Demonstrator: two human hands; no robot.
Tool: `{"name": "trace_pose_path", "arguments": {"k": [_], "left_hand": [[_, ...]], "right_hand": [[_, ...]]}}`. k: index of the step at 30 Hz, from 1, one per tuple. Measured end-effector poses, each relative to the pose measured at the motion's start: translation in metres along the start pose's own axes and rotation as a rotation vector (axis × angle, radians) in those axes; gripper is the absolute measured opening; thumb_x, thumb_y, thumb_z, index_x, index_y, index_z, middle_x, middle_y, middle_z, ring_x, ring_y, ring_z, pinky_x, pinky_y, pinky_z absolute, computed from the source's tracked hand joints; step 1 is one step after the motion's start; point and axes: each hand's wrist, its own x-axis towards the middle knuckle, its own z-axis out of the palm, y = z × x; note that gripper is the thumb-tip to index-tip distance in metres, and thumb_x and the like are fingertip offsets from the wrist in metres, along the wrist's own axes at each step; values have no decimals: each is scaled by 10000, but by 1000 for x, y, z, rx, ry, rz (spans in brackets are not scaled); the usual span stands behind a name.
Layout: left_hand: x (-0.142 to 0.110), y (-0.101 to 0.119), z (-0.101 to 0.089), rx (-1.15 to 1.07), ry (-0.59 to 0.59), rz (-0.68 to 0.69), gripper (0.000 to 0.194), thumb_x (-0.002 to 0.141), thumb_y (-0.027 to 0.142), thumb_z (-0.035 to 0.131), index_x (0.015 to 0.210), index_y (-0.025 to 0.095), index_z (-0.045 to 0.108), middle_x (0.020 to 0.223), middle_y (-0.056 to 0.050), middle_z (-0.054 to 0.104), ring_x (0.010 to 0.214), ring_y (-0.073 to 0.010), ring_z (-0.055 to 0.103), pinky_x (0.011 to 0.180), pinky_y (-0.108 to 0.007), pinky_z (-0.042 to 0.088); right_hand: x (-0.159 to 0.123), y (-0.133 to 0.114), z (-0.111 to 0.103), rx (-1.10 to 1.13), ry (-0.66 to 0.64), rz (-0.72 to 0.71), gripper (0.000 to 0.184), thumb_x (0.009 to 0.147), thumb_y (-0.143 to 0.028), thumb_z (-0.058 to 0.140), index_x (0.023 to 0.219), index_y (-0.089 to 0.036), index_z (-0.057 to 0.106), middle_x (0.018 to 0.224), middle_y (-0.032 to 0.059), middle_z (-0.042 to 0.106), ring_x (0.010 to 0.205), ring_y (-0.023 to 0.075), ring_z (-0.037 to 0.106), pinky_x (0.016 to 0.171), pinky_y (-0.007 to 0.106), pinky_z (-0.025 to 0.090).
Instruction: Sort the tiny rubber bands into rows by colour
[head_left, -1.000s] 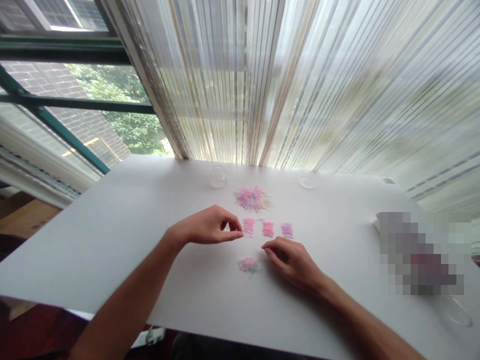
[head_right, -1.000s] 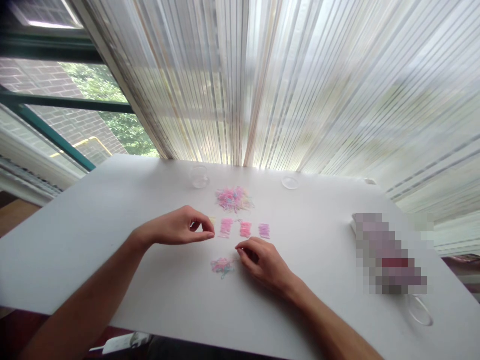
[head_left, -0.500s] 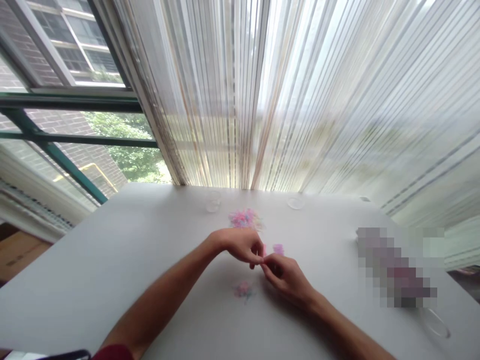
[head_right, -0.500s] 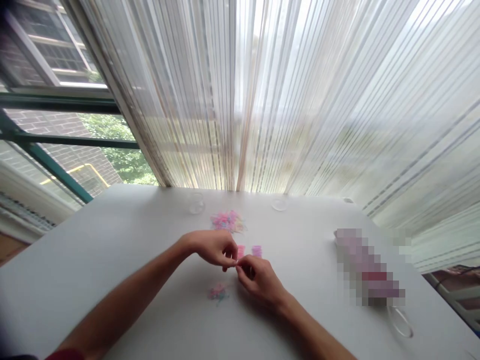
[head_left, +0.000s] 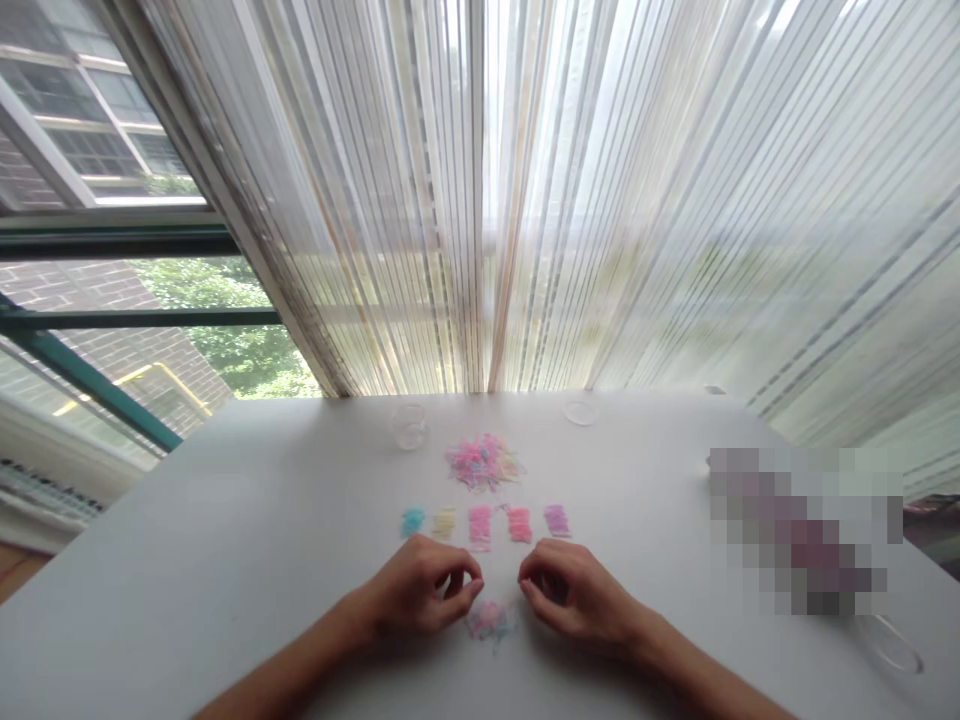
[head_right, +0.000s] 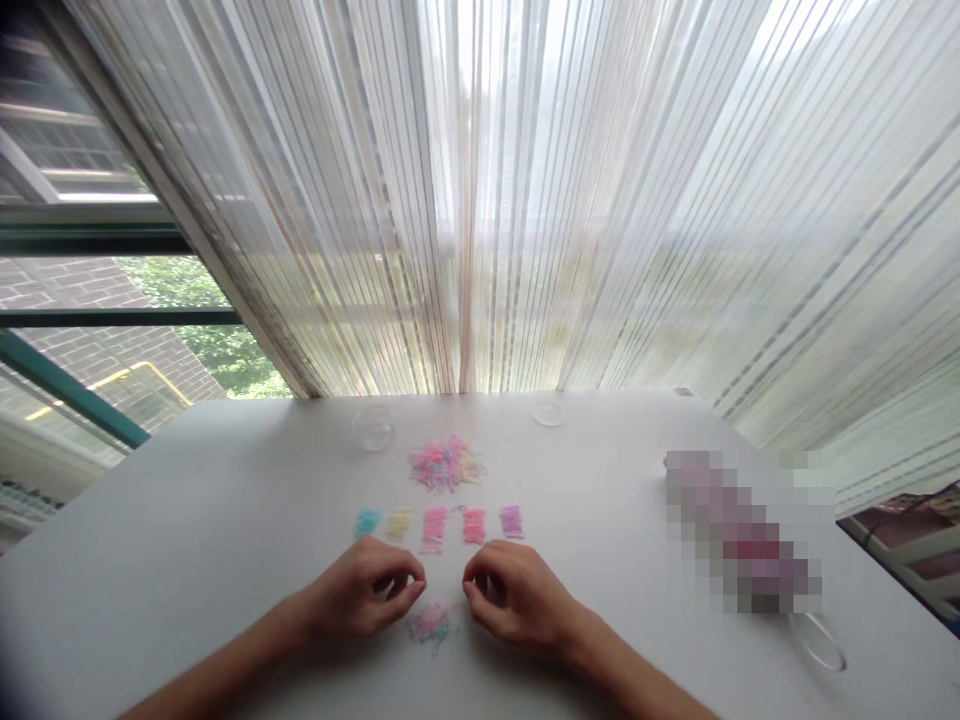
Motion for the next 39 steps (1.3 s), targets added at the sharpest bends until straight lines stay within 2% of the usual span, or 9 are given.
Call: {"name": "trace_pose_path", "arguments": {"k": [3, 7, 10, 13, 15, 22, 29, 39], "left_hand": [[-7, -3, 4, 55, -70, 34, 119, 812, 198, 589, 871, 193, 691, 577, 26, 641, 474, -103, 531, 540, -222, 403], [-12, -2, -1, 131, -158, 7, 177, 751, 229, 649, 928, 222, 659, 648, 32, 680, 535, -138, 590, 572, -251, 402], [-15, -1, -4, 153, -147, -7, 192, 758, 209, 637, 949, 232, 648, 679, 38, 687, 558, -145, 607, 599, -262, 403], [-17, 1, -4, 166, -133, -9, 184, 762, 215, 642, 944, 234, 653, 694, 38, 690, 562, -150, 612, 601, -269, 393], [-16, 2, -3, 175, -142, -19, 194, 764, 221, 656, 958, 237, 659, 696, 38, 694, 573, -156, 622, 601, -270, 388], [-13, 5, -1, 175, -176, -34, 112, 792, 231, 649, 903, 232, 651, 677, 37, 682, 567, -152, 605, 568, -269, 367], [-12, 4, 3, 198, -161, 2, 89, 793, 172, 606, 864, 218, 633, 682, 27, 690, 562, -145, 605, 559, -263, 352], [-14, 3, 2, 121, -99, 24, 99, 779, 147, 616, 843, 220, 633, 614, 57, 652, 504, -114, 564, 540, -249, 352]], "right_hand": [[0, 1, -1, -9, -13, -3, 91, 842, -157, 564, 841, -187, 650, 685, -2, 586, 603, 122, 523, 584, 229, 414], [3, -3, -5, -37, -49, -17, 112, 845, -150, 555, 876, -190, 655, 701, 3, 598, 616, 126, 535, 606, 235, 427], [9, -11, -9, -73, -122, 10, 126, 844, -138, 566, 911, -194, 656, 760, 12, 633, 669, 137, 566, 648, 243, 443], [14, -21, -11, -102, -247, 48, 147, 843, -147, 608, 965, -204, 666, 833, 15, 665, 712, 143, 594, 673, 245, 451], [17, -24, -8, -109, -273, 46, 144, 847, -165, 628, 978, -206, 672, 860, 20, 673, 730, 148, 605, 680, 248, 455], [16, -16, 8, -120, -197, -88, 102, 888, -272, 650, 951, -201, 687, 848, 45, 658, 772, 176, 597, 673, 269, 459], [7, -15, 11, -68, -194, -127, 82, 922, -197, 604, 954, -200, 680, 898, 59, 673, 828, 177, 607, 726, 274, 484], [5, -15, 10, -36, -105, -165, 103, 909, -178, 596, 961, -204, 681, 827, 48, 661, 751, 166, 587, 653, 259, 463]]}}
